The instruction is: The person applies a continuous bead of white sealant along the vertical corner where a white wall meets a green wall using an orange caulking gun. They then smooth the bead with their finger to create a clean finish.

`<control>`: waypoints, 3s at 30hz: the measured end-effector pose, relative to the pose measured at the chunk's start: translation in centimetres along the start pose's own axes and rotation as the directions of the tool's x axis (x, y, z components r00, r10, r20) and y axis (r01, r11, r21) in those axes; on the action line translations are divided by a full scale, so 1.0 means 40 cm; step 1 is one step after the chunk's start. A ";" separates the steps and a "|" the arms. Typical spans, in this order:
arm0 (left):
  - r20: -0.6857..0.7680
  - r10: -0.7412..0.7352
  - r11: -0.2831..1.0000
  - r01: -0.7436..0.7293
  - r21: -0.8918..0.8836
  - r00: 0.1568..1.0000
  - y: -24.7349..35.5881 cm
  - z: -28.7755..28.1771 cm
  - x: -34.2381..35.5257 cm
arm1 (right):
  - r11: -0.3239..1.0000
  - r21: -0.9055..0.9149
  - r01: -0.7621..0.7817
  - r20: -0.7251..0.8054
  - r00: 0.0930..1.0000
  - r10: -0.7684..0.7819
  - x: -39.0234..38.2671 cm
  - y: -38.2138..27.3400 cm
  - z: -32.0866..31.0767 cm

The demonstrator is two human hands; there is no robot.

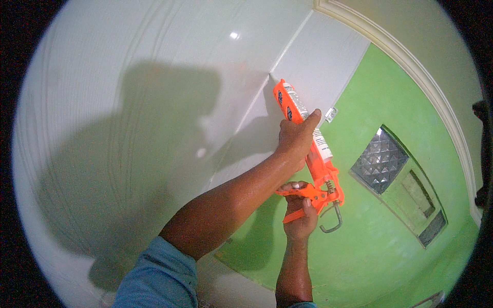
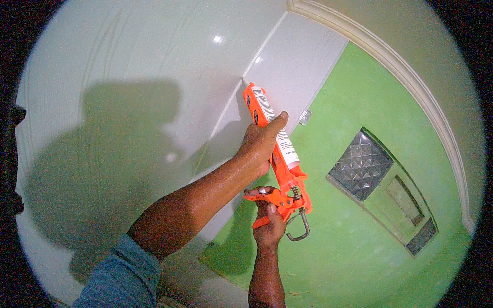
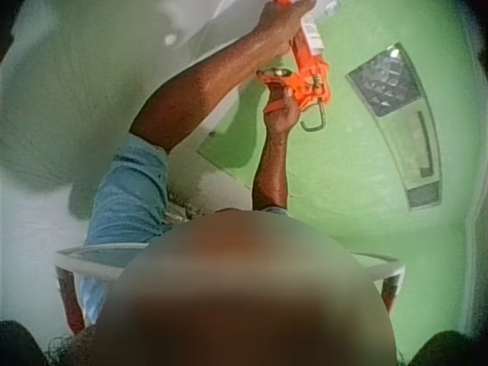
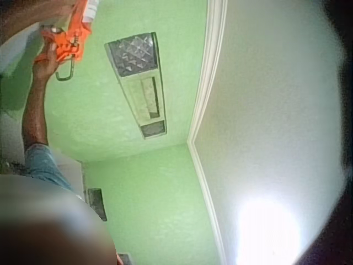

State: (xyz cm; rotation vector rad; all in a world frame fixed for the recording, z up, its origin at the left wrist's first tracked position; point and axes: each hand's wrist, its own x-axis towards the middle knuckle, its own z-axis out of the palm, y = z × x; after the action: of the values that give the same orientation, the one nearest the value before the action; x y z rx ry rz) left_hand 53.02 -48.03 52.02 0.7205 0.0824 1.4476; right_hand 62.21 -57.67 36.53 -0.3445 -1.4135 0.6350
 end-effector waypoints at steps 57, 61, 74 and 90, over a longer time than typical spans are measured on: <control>0.021 -0.015 0.985 0.011 0.173 1.000 0.007 -0.015 -0.025 | 0.996 0.015 -0.093 -0.213 0.973 0.094 -0.037 0.017 0.053; 0.020 0.027 0.977 -0.031 0.211 0.999 -0.002 -0.022 -0.016 | 1.000 -0.021 0.005 -0.133 0.991 -0.008 -0.041 0.004 0.061; -0.059 0.044 0.981 -0.032 0.192 0.997 -0.007 -0.003 -0.027 | 0.997 0.056 0.060 -0.023 0.998 -0.059 -0.045 0.008 0.046; 0.008 -0.016 0.980 0.014 0.200 1.000 0.004 -0.012 -0.042 | 0.998 -0.023 -0.058 -0.239 0.970 0.051 -0.059 0.011 0.068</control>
State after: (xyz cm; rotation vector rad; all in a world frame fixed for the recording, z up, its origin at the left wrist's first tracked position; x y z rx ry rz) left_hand 52.37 -49.37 51.10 0.8891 0.2277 1.4342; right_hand 59.40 -59.14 34.79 -0.4691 -1.1877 0.5970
